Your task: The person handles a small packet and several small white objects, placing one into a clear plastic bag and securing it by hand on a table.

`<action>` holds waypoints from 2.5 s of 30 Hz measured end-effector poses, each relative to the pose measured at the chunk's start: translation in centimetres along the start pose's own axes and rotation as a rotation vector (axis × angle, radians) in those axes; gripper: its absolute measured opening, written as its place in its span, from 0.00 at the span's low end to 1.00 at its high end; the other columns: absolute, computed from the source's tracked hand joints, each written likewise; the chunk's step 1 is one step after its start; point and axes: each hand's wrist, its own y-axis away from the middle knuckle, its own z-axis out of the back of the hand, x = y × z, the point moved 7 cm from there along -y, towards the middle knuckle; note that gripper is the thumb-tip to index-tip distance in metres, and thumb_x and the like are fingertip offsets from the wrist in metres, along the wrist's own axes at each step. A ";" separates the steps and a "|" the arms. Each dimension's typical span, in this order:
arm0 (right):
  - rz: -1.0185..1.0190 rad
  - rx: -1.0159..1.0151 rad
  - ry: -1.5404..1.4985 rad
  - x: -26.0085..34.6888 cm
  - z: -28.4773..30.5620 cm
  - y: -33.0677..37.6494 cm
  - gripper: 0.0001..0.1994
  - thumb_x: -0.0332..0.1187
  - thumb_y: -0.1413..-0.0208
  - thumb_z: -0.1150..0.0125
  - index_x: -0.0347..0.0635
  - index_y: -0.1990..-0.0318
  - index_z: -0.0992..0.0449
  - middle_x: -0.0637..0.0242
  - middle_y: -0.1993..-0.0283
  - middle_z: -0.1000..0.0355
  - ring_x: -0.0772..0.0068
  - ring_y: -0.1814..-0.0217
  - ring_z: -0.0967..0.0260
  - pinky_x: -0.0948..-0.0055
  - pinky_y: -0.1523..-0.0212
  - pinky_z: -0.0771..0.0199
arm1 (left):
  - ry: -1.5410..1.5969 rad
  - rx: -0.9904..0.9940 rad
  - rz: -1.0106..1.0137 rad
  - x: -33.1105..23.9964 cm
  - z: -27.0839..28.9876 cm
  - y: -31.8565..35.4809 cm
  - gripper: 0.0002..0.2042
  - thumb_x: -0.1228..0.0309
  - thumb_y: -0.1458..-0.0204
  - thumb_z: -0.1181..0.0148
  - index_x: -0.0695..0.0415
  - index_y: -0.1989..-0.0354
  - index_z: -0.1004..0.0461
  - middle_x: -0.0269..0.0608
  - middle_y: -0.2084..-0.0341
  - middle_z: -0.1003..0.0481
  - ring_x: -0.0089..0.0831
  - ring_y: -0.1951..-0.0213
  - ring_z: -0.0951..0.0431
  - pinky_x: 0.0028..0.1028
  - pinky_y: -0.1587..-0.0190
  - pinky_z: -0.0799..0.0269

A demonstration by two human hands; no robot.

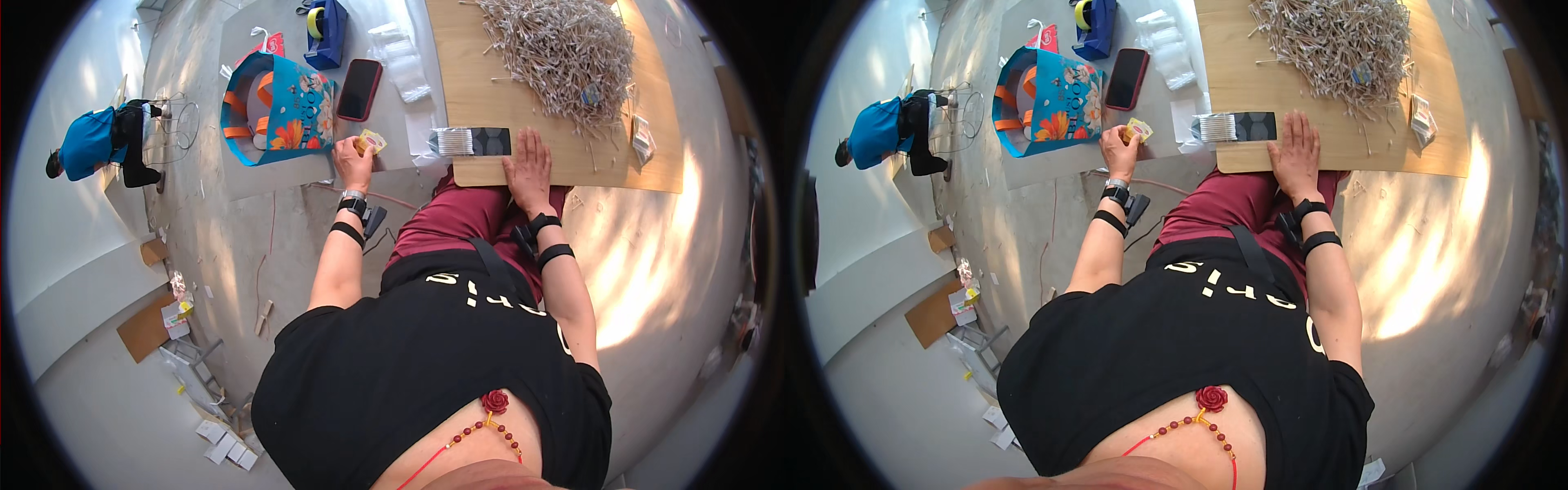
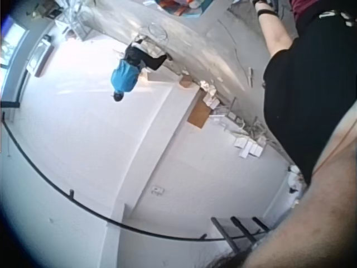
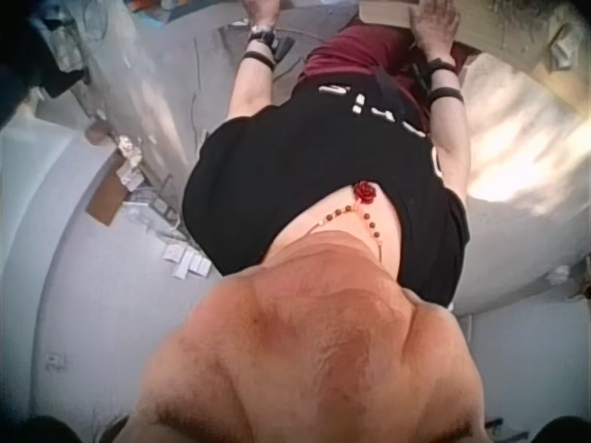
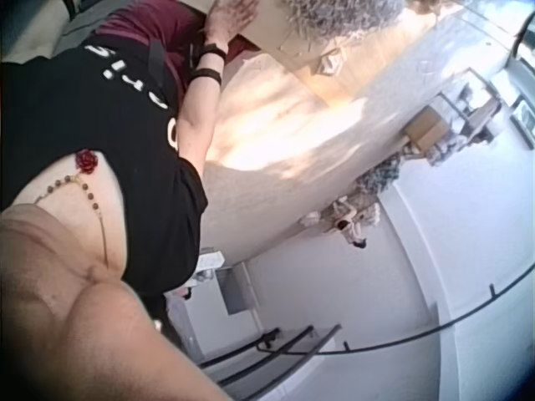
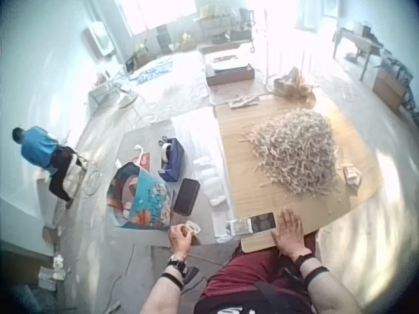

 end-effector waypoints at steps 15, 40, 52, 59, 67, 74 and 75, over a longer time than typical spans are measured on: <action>-0.012 0.004 0.013 0.0 -0.1 0.1 0.37 0.53 0.30 0.55 0.45 0.21 0.54 0.63 0.16 0.60 0.63 0.13 0.70 0.55 0.18 0.73 | -0.027 0.010 0.010 -1.4 0.6 -0.1 0.20 0.68 0.57 0.25 0.57 0.56 0.24 0.46 0.57 0.25 0.48 0.51 0.26 0.43 0.45 0.29; 0.008 -0.026 0.041 -0.2 -0.5 0.2 0.37 0.55 0.29 0.57 0.44 0.21 0.54 0.62 0.16 0.60 0.61 0.14 0.69 0.53 0.19 0.71 | 0.605 0.051 0.144 -0.4 2.1 -0.8 0.04 0.75 0.39 0.39 0.60 0.60 0.20 0.38 0.69 0.18 0.24 0.69 0.19 0.26 0.63 0.22; -0.130 0.059 -0.845 5.2 5.1 -2.0 0.17 0.40 0.36 0.35 0.39 0.46 0.20 0.59 0.47 0.21 0.64 0.52 0.24 0.64 0.51 0.26 | 1.042 0.515 0.127 -15.6 0.5 1.6 0.07 0.74 0.36 0.38 0.60 0.53 0.19 0.31 0.65 0.19 0.13 0.66 0.25 0.17 0.63 0.30; -0.301 0.230 -1.293 6.4 3.0 -2.6 0.11 0.37 0.35 0.35 0.36 0.57 0.19 0.67 0.66 0.20 0.80 0.65 0.26 0.76 0.62 0.26 | 0.974 0.616 0.042 -19.4 -1.5 2.7 0.06 0.73 0.38 0.36 0.62 0.56 0.20 0.30 0.67 0.19 0.14 0.67 0.24 0.18 0.65 0.28; -0.451 0.058 -1.151 3.4 1.5 -1.8 0.10 0.37 0.36 0.34 0.37 0.61 0.19 0.67 0.70 0.21 0.80 0.69 0.26 0.75 0.65 0.27 | 0.564 0.389 -0.096 -18.7 -1.6 2.9 0.09 0.71 0.42 0.32 0.62 0.56 0.21 0.38 0.59 0.20 0.27 0.62 0.21 0.28 0.58 0.25; -0.554 -0.008 -1.062 2.0 0.7 -2.2 0.11 0.38 0.39 0.32 0.38 0.62 0.19 0.66 0.71 0.20 0.78 0.70 0.25 0.74 0.65 0.26 | -0.060 0.246 -0.500 -21.3 -1.9 4.9 0.36 0.49 0.37 0.44 0.61 0.27 0.41 0.52 0.24 0.49 0.46 0.22 0.54 0.51 0.24 0.62; -0.542 -0.023 -1.060 2.0 0.6 -2.3 0.11 0.38 0.39 0.32 0.38 0.63 0.19 0.66 0.71 0.20 0.78 0.70 0.25 0.74 0.65 0.26 | -0.073 0.288 -0.509 -21.4 -2.4 5.4 0.39 0.47 0.37 0.45 0.62 0.26 0.45 0.52 0.23 0.52 0.45 0.21 0.58 0.52 0.24 0.65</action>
